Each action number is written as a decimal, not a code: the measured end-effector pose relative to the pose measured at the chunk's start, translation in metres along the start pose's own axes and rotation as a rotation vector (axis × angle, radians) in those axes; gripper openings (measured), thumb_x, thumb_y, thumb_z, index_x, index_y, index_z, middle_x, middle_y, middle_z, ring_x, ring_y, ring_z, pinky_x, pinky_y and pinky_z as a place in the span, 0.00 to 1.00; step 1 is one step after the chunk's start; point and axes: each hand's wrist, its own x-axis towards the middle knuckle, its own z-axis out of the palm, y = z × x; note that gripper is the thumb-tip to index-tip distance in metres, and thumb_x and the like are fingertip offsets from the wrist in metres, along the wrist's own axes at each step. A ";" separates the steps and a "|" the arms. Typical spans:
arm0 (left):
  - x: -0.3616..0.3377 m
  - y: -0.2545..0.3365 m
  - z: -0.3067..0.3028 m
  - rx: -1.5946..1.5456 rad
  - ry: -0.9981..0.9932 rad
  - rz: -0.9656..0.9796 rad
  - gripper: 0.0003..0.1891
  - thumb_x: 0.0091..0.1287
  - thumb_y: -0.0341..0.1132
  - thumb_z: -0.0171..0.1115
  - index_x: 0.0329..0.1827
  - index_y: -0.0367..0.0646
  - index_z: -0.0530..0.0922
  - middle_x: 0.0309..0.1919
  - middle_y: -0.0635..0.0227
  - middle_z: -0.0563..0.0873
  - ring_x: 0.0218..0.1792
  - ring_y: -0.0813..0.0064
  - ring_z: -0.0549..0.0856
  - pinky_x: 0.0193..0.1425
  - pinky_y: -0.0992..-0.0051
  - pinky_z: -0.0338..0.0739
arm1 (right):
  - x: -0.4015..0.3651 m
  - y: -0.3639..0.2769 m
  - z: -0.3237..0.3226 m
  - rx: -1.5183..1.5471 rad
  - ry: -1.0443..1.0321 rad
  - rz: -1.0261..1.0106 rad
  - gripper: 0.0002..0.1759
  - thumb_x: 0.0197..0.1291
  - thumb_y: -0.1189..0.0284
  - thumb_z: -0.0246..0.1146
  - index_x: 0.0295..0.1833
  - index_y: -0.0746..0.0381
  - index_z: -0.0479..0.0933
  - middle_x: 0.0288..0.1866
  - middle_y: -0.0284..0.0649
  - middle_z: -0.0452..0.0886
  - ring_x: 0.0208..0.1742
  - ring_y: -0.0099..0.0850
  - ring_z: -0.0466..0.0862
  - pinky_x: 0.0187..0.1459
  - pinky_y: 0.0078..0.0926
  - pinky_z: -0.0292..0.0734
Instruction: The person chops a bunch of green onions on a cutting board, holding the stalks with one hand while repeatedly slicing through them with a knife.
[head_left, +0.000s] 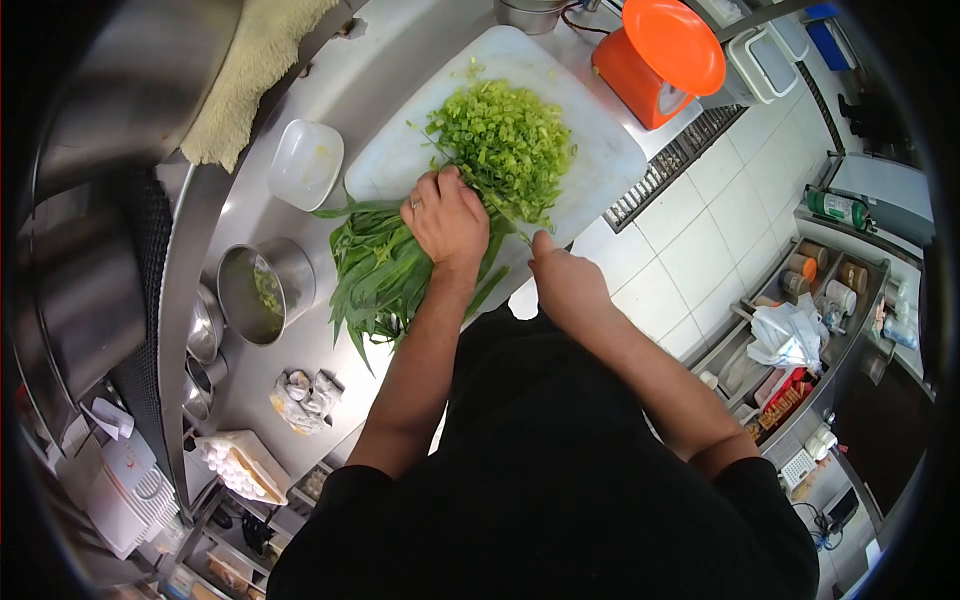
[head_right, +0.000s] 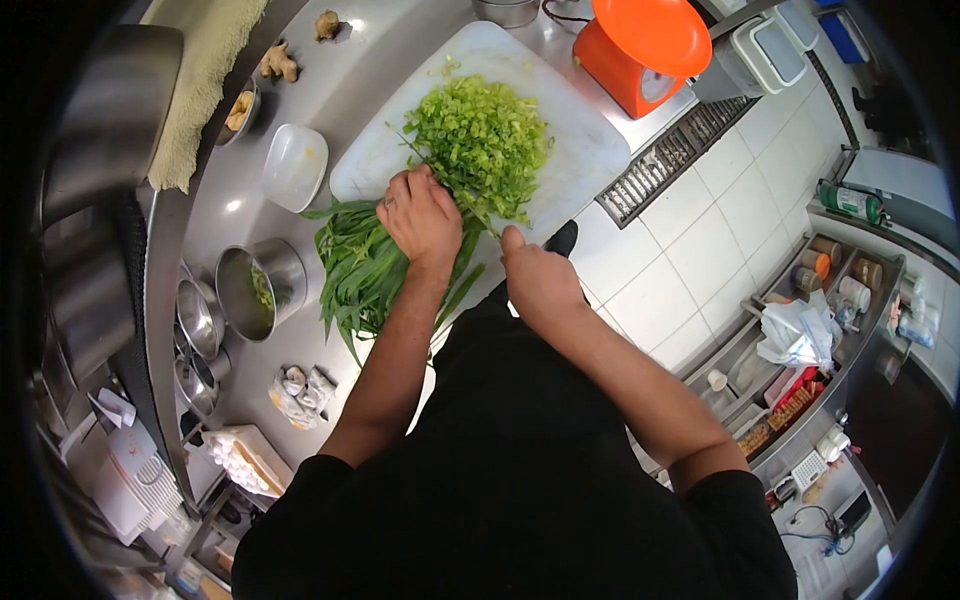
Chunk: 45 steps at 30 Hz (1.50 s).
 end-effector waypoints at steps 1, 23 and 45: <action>0.000 0.000 0.000 -0.002 0.002 0.001 0.13 0.71 0.34 0.63 0.57 0.50 0.82 0.52 0.61 0.84 0.55 0.54 0.85 0.61 0.51 0.71 | 0.013 0.001 0.007 0.016 0.019 -0.008 0.11 0.79 0.70 0.60 0.55 0.66 0.69 0.37 0.56 0.90 0.40 0.58 0.92 0.42 0.57 0.86; -0.001 0.000 -0.003 -0.029 -0.012 -0.008 0.12 0.71 0.33 0.62 0.55 0.46 0.80 0.52 0.58 0.84 0.54 0.52 0.83 0.61 0.51 0.69 | -0.047 -0.014 -0.043 -0.026 -0.058 0.035 0.10 0.77 0.74 0.61 0.54 0.66 0.69 0.35 0.56 0.89 0.40 0.57 0.92 0.39 0.55 0.87; -0.002 -0.001 -0.003 -0.063 -0.002 -0.015 0.10 0.70 0.30 0.60 0.52 0.44 0.79 0.49 0.58 0.84 0.52 0.52 0.84 0.60 0.52 0.70 | -0.022 -0.013 -0.052 -0.031 -0.022 -0.044 0.13 0.78 0.69 0.62 0.56 0.65 0.69 0.36 0.54 0.90 0.39 0.57 0.92 0.42 0.56 0.86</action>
